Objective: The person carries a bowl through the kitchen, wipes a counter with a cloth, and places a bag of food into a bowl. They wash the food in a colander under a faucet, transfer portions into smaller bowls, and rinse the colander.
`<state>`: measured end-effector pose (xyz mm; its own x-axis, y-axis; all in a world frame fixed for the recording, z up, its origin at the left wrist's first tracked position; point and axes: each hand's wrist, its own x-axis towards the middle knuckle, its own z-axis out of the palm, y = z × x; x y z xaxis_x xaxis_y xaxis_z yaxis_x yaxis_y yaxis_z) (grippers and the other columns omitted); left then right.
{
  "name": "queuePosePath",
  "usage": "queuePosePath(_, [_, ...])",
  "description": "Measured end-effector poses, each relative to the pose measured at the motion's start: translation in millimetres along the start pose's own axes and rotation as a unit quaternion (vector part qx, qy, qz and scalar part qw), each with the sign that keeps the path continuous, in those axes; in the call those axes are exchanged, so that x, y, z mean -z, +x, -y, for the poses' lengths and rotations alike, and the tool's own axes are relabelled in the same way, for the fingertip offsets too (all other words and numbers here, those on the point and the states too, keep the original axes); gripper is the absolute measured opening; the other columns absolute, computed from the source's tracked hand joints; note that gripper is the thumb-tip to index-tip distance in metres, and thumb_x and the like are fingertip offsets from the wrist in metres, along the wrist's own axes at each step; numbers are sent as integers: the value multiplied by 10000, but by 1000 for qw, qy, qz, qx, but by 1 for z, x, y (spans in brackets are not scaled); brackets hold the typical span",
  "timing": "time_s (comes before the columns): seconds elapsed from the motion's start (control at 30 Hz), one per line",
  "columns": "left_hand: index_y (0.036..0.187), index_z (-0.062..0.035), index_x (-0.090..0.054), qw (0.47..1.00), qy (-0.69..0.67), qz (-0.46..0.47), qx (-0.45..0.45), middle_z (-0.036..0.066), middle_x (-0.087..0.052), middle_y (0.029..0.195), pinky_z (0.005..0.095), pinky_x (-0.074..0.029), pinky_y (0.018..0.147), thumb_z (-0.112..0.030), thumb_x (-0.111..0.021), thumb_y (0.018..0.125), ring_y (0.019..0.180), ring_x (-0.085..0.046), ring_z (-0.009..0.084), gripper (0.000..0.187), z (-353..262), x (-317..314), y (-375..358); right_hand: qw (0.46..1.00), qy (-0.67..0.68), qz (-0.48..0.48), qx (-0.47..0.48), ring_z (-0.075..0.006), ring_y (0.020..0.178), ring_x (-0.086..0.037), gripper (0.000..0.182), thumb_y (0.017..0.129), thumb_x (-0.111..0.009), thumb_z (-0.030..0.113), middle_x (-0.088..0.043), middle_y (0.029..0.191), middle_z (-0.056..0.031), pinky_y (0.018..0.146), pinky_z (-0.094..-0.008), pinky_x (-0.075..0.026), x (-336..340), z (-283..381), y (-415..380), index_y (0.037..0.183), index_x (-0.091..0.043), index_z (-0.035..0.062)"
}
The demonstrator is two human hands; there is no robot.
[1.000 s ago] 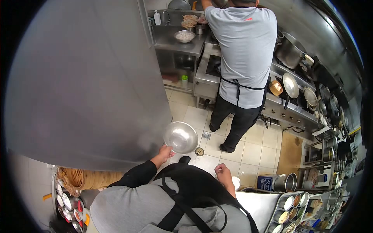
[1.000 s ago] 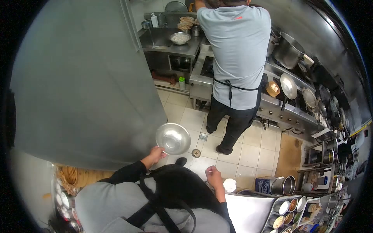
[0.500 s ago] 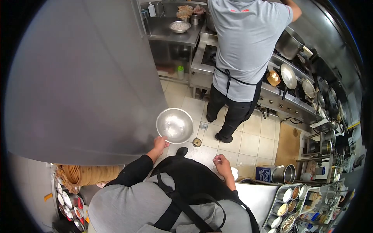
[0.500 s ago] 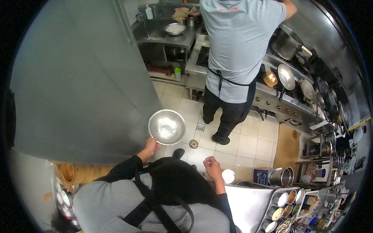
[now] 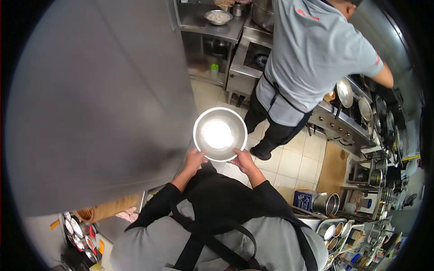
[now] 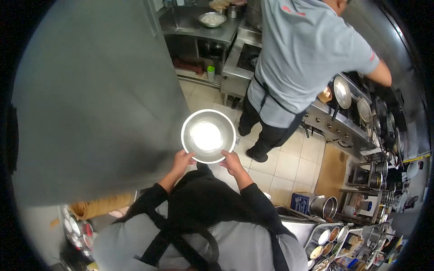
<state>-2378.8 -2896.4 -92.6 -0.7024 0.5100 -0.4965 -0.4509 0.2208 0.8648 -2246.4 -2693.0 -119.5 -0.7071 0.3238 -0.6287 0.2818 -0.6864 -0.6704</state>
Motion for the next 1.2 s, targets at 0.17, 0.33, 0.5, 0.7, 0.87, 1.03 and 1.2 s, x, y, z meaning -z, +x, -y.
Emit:
queuePosePath(0.17, [1141,-60,-592,991,76,11,-106,66,-637,1048,275,-488,723,-253,-647,918,893,-623,171,300,3,29,36,993,40,-87,-75,-194,497,-547,257,881,-466,110,-627,817,-140,430,-302,-483,-6,17,77,1048,-537,-73])
queuePosePath(0.33, [1207,-62,-584,964,111,44,-239,115,-593,1248,316,-471,884,-200,-601,944,1122,-570,210,297,-85,35,22,977,52,-70,-195,-165,504,-576,302,887,-422,203,-641,685,-106,459,-288,-489,-19,42,152,878,-610,-33])
queuePosePath(0.5, [1280,-28,-558,966,88,59,-235,137,-543,1350,322,-350,1065,-230,-491,1004,1286,-478,230,348,-127,48,32,980,-21,-95,-174,-160,485,-587,323,891,-423,248,-637,645,-87,454,-305,-495,-40,65,228,832,-603,-14])
queuePosePath(0.7, [1318,12,-527,999,-15,-32,-24,99,-551,1337,293,-330,1071,-282,-492,1013,1270,-471,177,425,-69,74,31,967,-66,-89,-229,-182,514,-600,254,898,-448,219,-644,686,-105,462,-317,-501,-53,99,305,864,-570,-1])
queuePosePath(0.87, [1162,11,-617,973,-107,-200,36,5,-630,937,237,-450,780,-246,-648,936,860,-539,83,344,100,108,34,972,-105,-25,-209,-200,617,-598,167,908,-432,167,-596,762,-109,488,-356,-481,-36,87,388,990,-516,47])
queuePosePath(1.03, [801,-50,-636,953,-81,-274,103,-38,-555,695,269,-401,581,-183,-520,949,629,-476,90,231,118,84,-5,910,-347,203,-101,-161,718,-605,179,917,-456,272,-615,843,-17,595,-335,-484,31,20,537,1010,-550,152])
queuePosePath(1.2, [818,-38,-632,948,14,-260,181,-1,-569,719,285,-414,611,-203,-508,949,661,-501,114,244,116,68,12,956,-179,70,-222,-162,707,-573,181,886,-456,252,-572,825,-47,610,-327,-449,-53,140,463,982,-498,104])
